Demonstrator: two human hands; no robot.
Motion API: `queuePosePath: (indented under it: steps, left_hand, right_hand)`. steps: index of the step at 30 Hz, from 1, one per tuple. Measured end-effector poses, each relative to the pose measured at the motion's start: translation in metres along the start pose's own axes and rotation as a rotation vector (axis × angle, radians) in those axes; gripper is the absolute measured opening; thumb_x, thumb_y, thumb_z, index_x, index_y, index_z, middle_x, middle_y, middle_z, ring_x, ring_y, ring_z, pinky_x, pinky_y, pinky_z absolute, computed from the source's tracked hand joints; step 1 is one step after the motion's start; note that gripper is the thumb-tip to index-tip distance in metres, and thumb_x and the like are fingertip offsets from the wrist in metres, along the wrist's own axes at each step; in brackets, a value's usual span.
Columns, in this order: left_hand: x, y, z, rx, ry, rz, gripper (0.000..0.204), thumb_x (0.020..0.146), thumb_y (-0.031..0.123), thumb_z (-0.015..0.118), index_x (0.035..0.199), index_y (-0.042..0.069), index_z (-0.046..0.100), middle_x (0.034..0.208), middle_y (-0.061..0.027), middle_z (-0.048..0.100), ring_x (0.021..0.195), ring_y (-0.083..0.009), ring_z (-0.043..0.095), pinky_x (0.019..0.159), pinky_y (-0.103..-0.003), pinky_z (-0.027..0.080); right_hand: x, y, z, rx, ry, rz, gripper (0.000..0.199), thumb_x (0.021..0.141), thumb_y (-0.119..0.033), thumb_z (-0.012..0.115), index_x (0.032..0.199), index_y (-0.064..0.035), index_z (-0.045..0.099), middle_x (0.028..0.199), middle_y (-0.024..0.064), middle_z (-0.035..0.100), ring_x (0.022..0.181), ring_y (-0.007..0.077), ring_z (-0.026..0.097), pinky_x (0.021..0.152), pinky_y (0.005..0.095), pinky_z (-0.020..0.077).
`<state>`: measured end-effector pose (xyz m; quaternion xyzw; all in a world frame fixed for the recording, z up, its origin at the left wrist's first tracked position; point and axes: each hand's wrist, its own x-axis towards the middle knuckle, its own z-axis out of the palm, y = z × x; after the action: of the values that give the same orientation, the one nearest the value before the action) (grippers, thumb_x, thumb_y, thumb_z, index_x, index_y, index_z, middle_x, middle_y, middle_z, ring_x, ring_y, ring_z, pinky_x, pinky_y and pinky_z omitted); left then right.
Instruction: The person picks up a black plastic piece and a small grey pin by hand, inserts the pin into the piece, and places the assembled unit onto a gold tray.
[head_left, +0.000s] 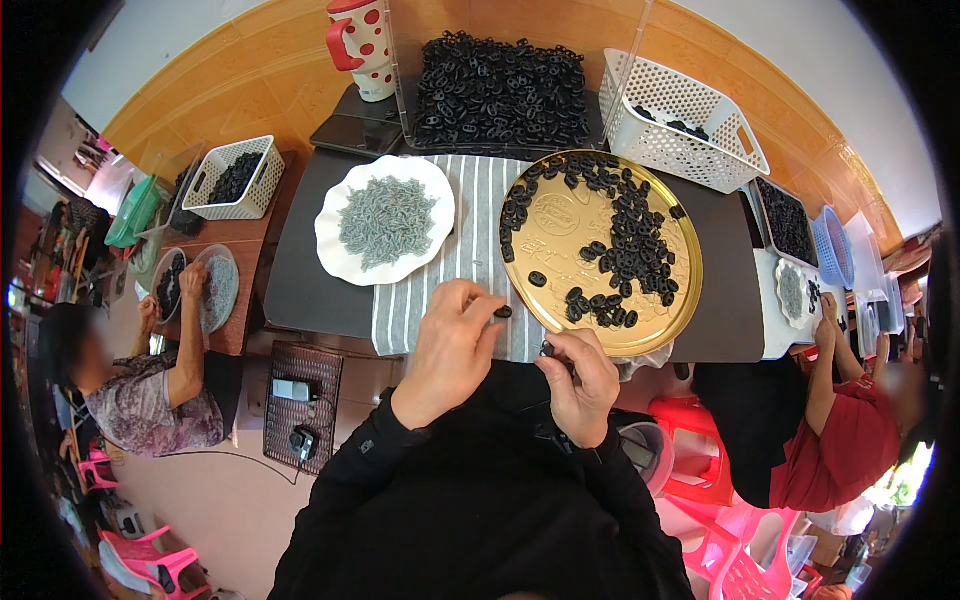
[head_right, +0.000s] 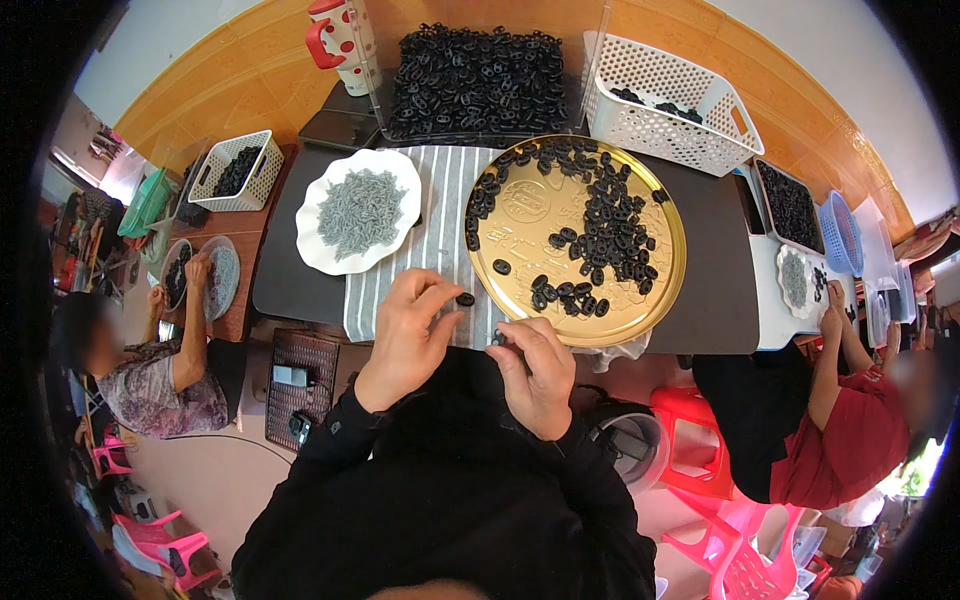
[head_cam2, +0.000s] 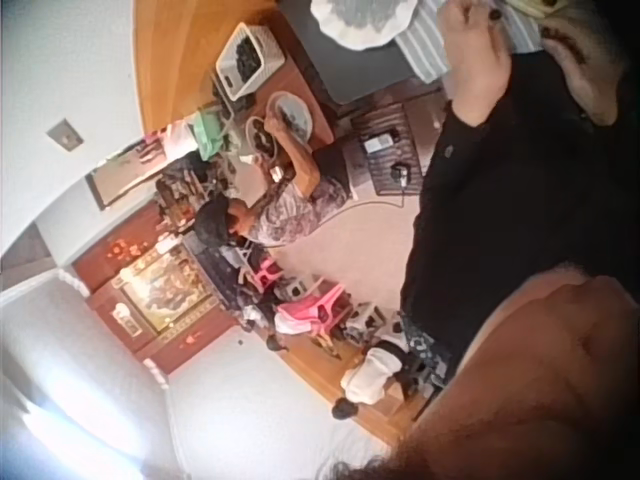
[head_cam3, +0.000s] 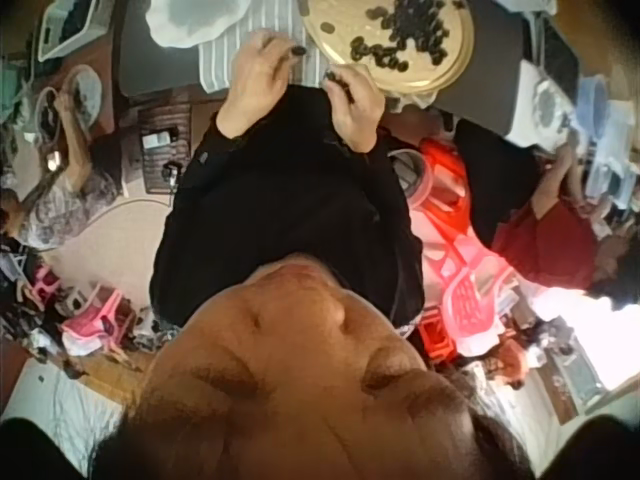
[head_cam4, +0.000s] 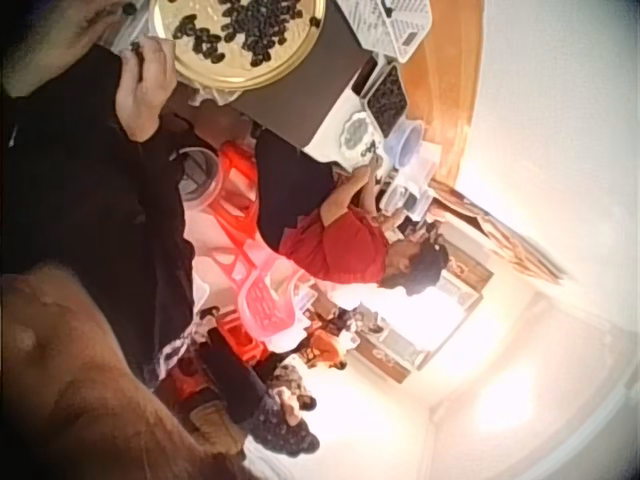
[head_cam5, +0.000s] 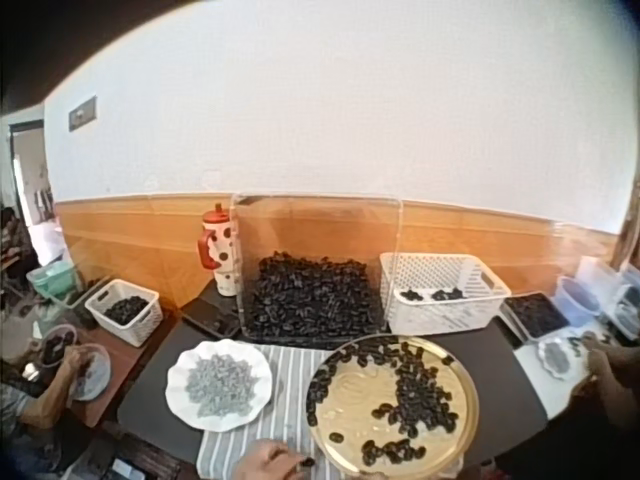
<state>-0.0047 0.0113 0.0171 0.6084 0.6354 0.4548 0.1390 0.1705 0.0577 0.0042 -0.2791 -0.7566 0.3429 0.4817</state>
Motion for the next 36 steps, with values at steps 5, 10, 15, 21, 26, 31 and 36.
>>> queuePosePath:
  steps: [5, 10, 15, 21, 26, 31, 36]
  left_hand:
    - [0.006, 0.005, 0.009, 0.273, -0.077, -0.016, 0.021, 0.078, 0.004, 0.069, 0.099, 0.002, 0.067, 0.085, -0.0158, 0.052, 0.082, -0.0346, 0.055, 0.072, -0.043, 0.046]
    - [0.006, -0.008, 0.015, 0.258, -0.072, 0.000, 0.024, 0.076, 0.003, 0.072, 0.099, 0.002, 0.068, 0.090, -0.0150, 0.055, 0.078, -0.0328, 0.057, 0.069, -0.041, 0.047]
    - [0.004, 0.000, 0.010, 0.053, -0.020, -0.018, 0.020, 0.077, 0.003, 0.069, 0.095, -0.003, 0.065, 0.088, -0.0160, 0.052, 0.084, -0.0350, 0.056, 0.072, -0.043, 0.046]
    - [0.002, -0.003, 0.015, 0.196, 0.001, -0.010, 0.018, 0.077, -0.001, 0.067, 0.094, -0.004, 0.063, 0.091, -0.0164, 0.054, 0.089, -0.0365, 0.055, 0.075, -0.044, 0.046]
    - [-0.002, -0.017, 0.016, -0.059, 0.077, 0.078, 0.014, 0.080, -0.004, 0.066, 0.094, -0.003, 0.064, 0.084, -0.0115, 0.061, 0.077, -0.0293, 0.062, 0.064, -0.036, 0.049]
    - [-0.006, -0.019, 0.001, -1.075, -0.110, -0.523, 0.018, 0.088, -0.002, 0.064, 0.105, -0.003, 0.066, 0.089, -0.0078, 0.068, 0.074, -0.0148, 0.067, 0.062, -0.025, 0.052]
    - [-0.010, -0.021, -0.005, -1.351, -0.157, -0.586, 0.019, 0.089, -0.003, 0.063, 0.108, -0.005, 0.066, 0.090, -0.0090, 0.069, 0.077, -0.0143, 0.068, 0.065, -0.022, 0.054]
  right_hand:
    - [0.000, 0.000, -0.001, 0.044, 0.014, 0.027, 0.026, 0.075, 0.007, 0.072, 0.100, 0.0039, 0.063, 0.082, 0.0090, 0.059, 0.068, 0.0162, 0.055, 0.063, 0.0245, 0.0442]
    - [-0.001, 0.001, 0.000, 0.038, 0.019, 0.029, 0.026, 0.075, 0.007, 0.072, 0.100, 0.0041, 0.063, 0.083, 0.0093, 0.060, 0.069, 0.0160, 0.056, 0.064, 0.0247, 0.0446]
    - [-0.003, 0.000, 0.000, 0.027, -0.008, 0.014, 0.029, 0.076, 0.006, 0.073, 0.103, 0.0035, 0.062, 0.084, 0.0122, 0.060, 0.069, 0.0212, 0.060, 0.062, 0.0283, 0.0481]
    - [-0.004, -0.004, 0.008, 0.009, 0.035, 0.016, 0.025, 0.076, 0.007, 0.071, 0.100, 0.0040, 0.064, 0.082, 0.0098, 0.059, 0.068, 0.0165, 0.055, 0.063, 0.0251, 0.0447]
    - [-0.005, -0.004, 0.012, -0.038, 0.065, -0.001, 0.025, 0.077, 0.007, 0.071, 0.100, 0.0042, 0.063, 0.083, 0.0101, 0.059, 0.068, 0.0166, 0.055, 0.062, 0.0252, 0.0448]
    - [-0.003, -0.006, 0.018, -0.069, 0.098, -0.060, 0.027, 0.076, 0.008, 0.072, 0.101, 0.0045, 0.063, 0.084, 0.0112, 0.059, 0.068, 0.0179, 0.056, 0.061, 0.0265, 0.0459]
    - [0.001, -0.008, 0.022, -0.134, 0.075, -0.157, 0.031, 0.074, 0.006, 0.074, 0.102, 0.0035, 0.062, 0.083, 0.0138, 0.059, 0.067, 0.0270, 0.058, 0.058, 0.0330, 0.0466]
